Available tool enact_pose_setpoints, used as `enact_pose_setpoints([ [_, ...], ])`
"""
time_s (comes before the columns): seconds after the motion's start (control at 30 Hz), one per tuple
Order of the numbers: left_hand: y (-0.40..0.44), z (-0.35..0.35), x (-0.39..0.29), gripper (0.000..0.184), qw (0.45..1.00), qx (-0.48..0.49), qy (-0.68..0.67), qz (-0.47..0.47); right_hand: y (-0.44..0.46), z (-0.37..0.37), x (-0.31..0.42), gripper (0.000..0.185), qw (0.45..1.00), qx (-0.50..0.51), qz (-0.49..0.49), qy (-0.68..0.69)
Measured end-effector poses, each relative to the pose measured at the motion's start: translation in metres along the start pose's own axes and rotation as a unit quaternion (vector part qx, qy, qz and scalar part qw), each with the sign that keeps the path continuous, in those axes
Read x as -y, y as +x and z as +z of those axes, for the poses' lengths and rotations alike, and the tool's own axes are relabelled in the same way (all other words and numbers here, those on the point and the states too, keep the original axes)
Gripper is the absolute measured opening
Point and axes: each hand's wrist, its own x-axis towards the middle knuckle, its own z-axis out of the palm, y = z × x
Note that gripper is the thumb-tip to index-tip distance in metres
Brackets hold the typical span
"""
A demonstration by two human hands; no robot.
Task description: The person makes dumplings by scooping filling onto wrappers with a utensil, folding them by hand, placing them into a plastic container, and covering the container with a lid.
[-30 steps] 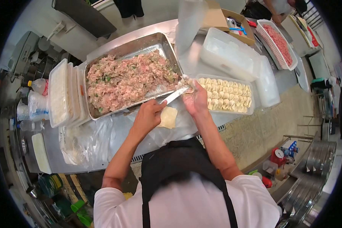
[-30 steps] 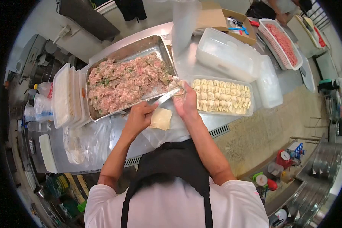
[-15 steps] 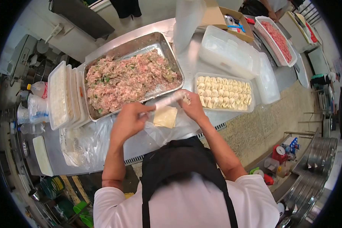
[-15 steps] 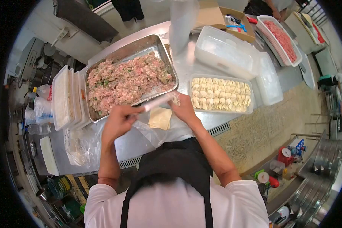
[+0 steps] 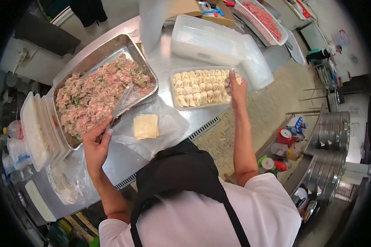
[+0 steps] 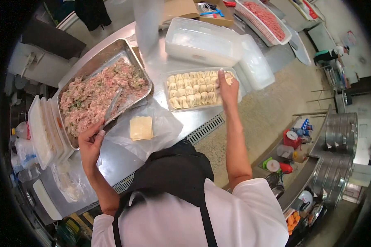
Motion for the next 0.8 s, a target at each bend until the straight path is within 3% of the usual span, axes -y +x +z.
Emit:
enact_pose_setpoints([
  [0.13,-0.001,-0.001,0.01,0.041,0.999,-0.018,-0.017,-0.038,0.023,-0.056,-0.039,0.039,0.994,0.05,-0.031,-0.092],
  [0.2,0.001,0.002,0.012,0.041,0.999,-0.014,-0.017,-0.038,0.018,-0.065,-0.048,0.035,0.899,0.043,-0.088,-0.426],
  [0.33,0.005,0.008,0.009,0.041,0.999,-0.003,0.007,-0.034,0.004,-0.045,-0.048,0.035,0.87,0.081,-0.166,-0.458],
  [0.4,0.006,0.009,0.005,0.041,1.0,0.001,-0.002,-0.028,-0.004,-0.034,-0.037,0.04,0.915,0.063,-0.175,-0.359],
  [0.5,0.006,0.007,0.005,0.04,0.999,-0.001,0.01,-0.039,0.006,-0.032,-0.059,0.043,0.884,0.008,-0.242,-0.4],
  [0.6,0.005,0.001,0.013,0.04,0.999,0.001,0.0,-0.033,0.003,-0.032,-0.063,0.04,0.902,0.025,-0.17,-0.395],
  [0.7,0.003,0.001,0.018,0.04,0.995,0.006,0.015,-0.098,0.005,-0.025,-0.07,0.038,0.912,0.029,-0.187,-0.364],
  [0.77,0.005,0.007,0.021,0.04,1.0,0.0,0.006,0.0,0.005,-0.025,-0.073,0.038,0.906,0.027,-0.22,-0.36],
  [0.8,0.006,0.008,0.021,0.04,1.0,-0.009,0.012,-0.006,0.007,-0.024,-0.075,0.039,0.899,0.021,-0.255,-0.355],
])
